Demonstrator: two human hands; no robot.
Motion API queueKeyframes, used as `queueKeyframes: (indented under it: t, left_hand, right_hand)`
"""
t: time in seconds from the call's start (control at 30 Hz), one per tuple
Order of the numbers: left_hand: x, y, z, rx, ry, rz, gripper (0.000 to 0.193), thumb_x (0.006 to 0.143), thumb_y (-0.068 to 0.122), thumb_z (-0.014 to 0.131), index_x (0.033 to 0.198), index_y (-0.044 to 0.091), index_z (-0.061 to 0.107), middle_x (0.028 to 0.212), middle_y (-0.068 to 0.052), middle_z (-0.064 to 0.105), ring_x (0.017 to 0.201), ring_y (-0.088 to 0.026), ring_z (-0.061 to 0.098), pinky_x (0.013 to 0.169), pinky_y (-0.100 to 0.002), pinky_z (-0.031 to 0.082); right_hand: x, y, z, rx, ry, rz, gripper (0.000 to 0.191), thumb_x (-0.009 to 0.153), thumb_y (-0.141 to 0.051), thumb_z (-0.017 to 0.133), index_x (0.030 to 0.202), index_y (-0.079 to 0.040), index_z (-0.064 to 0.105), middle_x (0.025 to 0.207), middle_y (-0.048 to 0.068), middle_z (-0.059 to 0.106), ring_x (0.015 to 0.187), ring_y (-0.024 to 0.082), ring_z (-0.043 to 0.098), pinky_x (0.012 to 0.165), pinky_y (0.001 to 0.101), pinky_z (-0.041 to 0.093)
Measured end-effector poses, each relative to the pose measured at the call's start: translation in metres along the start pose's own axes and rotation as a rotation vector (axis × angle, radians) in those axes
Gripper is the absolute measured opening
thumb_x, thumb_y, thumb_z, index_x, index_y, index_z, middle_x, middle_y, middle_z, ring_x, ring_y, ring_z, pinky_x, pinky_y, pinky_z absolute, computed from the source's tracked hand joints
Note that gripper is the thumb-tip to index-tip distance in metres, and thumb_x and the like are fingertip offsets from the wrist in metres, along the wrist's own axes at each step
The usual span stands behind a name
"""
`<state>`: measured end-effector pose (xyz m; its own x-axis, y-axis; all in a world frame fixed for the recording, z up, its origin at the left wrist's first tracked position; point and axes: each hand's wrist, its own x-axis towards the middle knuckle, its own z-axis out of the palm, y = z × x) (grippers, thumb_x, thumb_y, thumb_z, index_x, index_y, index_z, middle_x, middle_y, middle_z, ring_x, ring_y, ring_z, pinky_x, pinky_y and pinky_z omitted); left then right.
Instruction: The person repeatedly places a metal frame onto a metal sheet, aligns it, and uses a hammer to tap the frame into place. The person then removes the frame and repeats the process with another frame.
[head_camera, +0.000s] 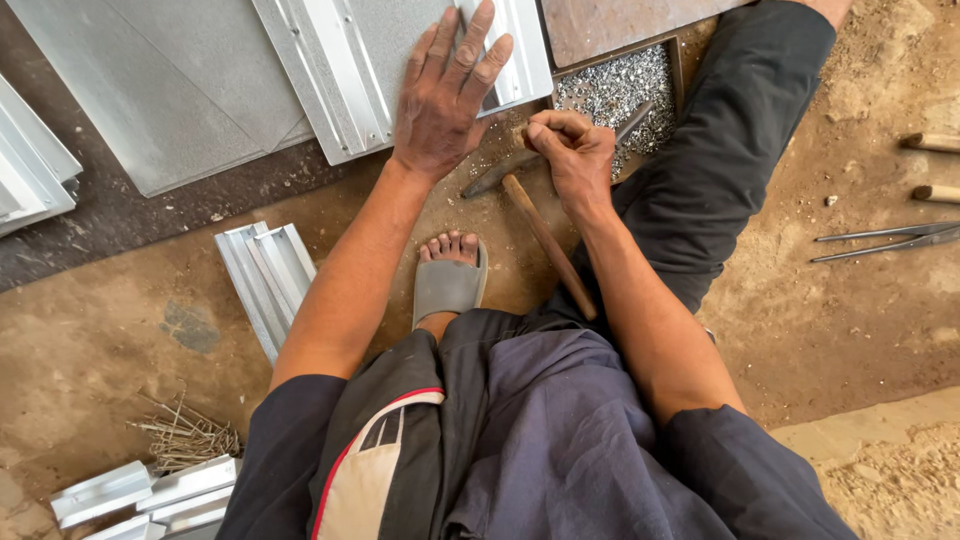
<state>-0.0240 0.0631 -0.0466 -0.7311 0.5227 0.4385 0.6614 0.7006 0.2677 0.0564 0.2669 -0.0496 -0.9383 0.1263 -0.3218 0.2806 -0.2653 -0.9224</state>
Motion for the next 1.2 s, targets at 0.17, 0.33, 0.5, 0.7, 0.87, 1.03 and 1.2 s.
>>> queueKeyframes:
  t: [0.17,0.33,0.5,0.7,0.87,1.03,1.2]
  left_hand:
    - [0.009,0.001,-0.012,-0.049,-0.037,0.003,0.106,0.082,0.034,0.099,0.165,0.028,0.033,0.173,0.002,0.023,0.158,-0.027,0.029,0.133,-0.045,0.032]
    - [0.021,0.005,-0.038,-0.107,-0.102,-0.007,0.108,0.081,0.033,0.099,0.166,0.022,0.033,0.171,-0.005,0.029,0.158,-0.027,0.033,0.132,-0.046,0.034]
    - [0.024,0.009,-0.046,-0.102,-0.098,-0.026,0.109,0.08,0.033,0.099,0.166,0.024,0.033,0.172,-0.002,0.029,0.158,-0.026,0.032,0.132,-0.045,0.034]
    - [0.021,0.007,-0.037,-0.084,-0.086,-0.019,0.11,0.08,0.036,0.099,0.166,0.027,0.033,0.172,-0.001,0.028,0.158,-0.024,0.031,0.134,-0.044,0.032]
    - [0.013,0.006,-0.026,-0.074,-0.076,-0.032,0.106,0.081,0.04,0.099,0.164,0.028,0.034,0.171,0.001,0.028,0.157,-0.026,0.031,0.134,-0.045,0.03]
    - [0.005,0.007,-0.014,-0.041,-0.045,-0.019,0.102,0.084,0.033,0.094,0.166,0.03,0.034,0.173,0.003,0.024,0.158,-0.028,0.03,0.135,-0.045,0.028]
    - [0.001,0.006,-0.007,-0.066,-0.038,-0.03,0.102,0.085,0.038,0.098,0.164,0.03,0.034,0.172,0.004,0.025,0.157,-0.027,0.03,0.134,-0.046,0.029]
  right_hand:
    - [0.01,0.007,0.005,-0.026,0.065,-0.104,0.01,0.095,0.003,0.07,0.104,0.004,0.07,0.095,0.007,0.075,0.088,0.011,0.074,0.082,0.0251,0.062]
    - [0.025,0.014,0.01,-0.165,0.106,-0.239,0.006,0.098,0.004,0.071,0.103,0.006,0.074,0.094,0.008,0.074,0.085,0.013,0.072,0.078,0.0261,0.061]
    - [0.032,0.016,0.015,-0.081,0.13,-0.204,0.007,0.096,0.004,0.071,0.102,0.006,0.073,0.091,0.006,0.076,0.082,0.011,0.073,0.074,0.0248,0.061]
    - [0.028,0.013,0.015,-0.098,0.143,-0.217,0.009,0.096,0.0,0.073,0.103,0.004,0.076,0.093,0.008,0.077,0.082,0.013,0.075,0.077,0.0267,0.064]
    - [0.023,0.008,0.008,0.058,0.178,-0.103,0.016,0.097,-0.009,0.067,0.109,-0.003,0.077,0.094,0.008,0.078,0.081,0.015,0.075,0.078,0.0293,0.067]
    - [0.024,0.004,0.005,0.229,0.172,-0.029,0.02,0.098,-0.011,0.072,0.112,0.002,0.077,0.104,0.011,0.078,0.09,0.015,0.074,0.089,0.0294,0.063]
    - [0.022,0.008,0.004,0.218,0.13,-0.086,0.026,0.098,-0.01,0.075,0.118,0.007,0.075,0.108,0.01,0.077,0.093,0.013,0.071,0.089,0.027,0.058]
